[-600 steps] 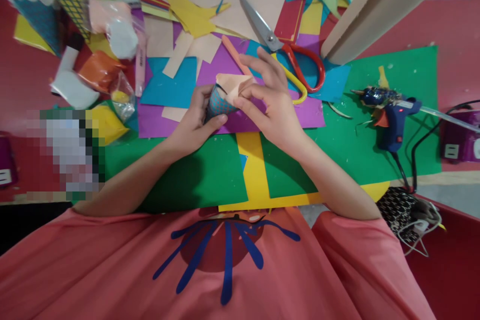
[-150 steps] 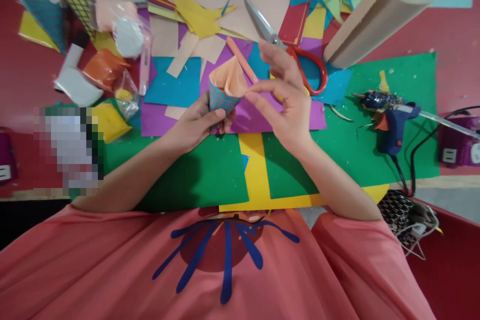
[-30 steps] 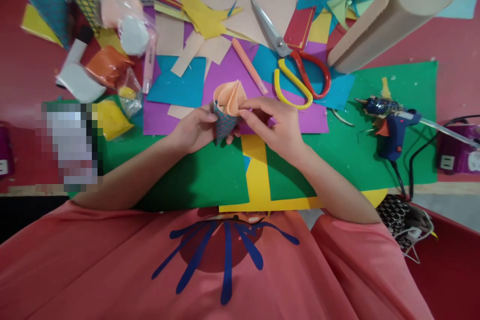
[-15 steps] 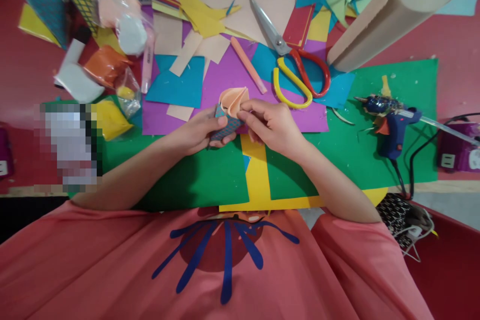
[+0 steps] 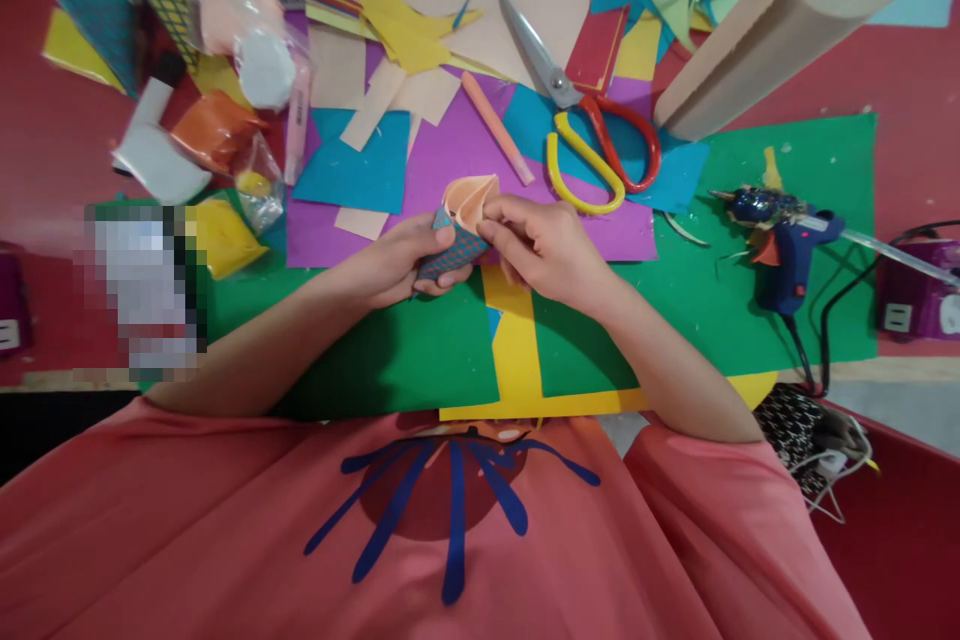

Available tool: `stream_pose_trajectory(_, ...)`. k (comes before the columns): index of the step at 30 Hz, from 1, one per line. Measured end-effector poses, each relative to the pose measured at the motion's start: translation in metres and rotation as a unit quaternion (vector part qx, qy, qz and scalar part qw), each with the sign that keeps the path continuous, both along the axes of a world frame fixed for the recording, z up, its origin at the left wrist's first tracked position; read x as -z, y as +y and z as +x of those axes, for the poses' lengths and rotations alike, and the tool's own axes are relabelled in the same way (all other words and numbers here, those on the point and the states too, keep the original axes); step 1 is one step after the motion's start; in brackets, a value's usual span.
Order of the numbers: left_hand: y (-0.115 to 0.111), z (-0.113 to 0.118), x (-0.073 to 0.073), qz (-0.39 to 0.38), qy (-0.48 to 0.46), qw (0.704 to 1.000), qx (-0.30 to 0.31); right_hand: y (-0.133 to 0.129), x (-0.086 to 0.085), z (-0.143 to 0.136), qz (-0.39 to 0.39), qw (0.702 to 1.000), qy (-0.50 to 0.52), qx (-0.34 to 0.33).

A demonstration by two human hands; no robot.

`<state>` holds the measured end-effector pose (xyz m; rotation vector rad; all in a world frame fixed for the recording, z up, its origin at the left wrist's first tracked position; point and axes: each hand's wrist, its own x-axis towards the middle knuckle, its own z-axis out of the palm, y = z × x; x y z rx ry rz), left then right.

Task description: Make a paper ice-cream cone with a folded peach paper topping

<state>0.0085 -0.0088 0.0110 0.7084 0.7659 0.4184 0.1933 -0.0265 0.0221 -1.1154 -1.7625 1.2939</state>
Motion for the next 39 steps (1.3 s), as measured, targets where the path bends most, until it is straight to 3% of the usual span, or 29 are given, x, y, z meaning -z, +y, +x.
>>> stream_pose_trajectory(7,-0.0015,-0.0018,0.004,0.053,0.027,0.998,-0.003,0.0031,0.0017,0.0015,-0.072,0.996,0.049,0.002)
stream_pose_trajectory(12,-0.002,-0.0043,0.0074,0.09,0.044,0.994,0.039,0.0053,-0.0014,0.0033,-0.107,0.993,0.041,-0.016)
stream_pose_trajectory(16,-0.0015,-0.005,0.0064,0.098,0.036,0.993,0.054,0.0046,-0.0024,0.0036,-0.087,0.996,0.021,-0.025)
stream_pose_trajectory(24,-0.0003,-0.0049,0.0037,0.085,0.026,0.994,0.064,0.0015,-0.0071,0.0024,0.034,0.997,-0.063,-0.024)
stream_pose_trajectory(39,0.0004,-0.0037,-0.0012,0.048,0.033,0.997,0.048,0.0003,-0.0073,0.0013,0.002,0.999,-0.035,-0.023)
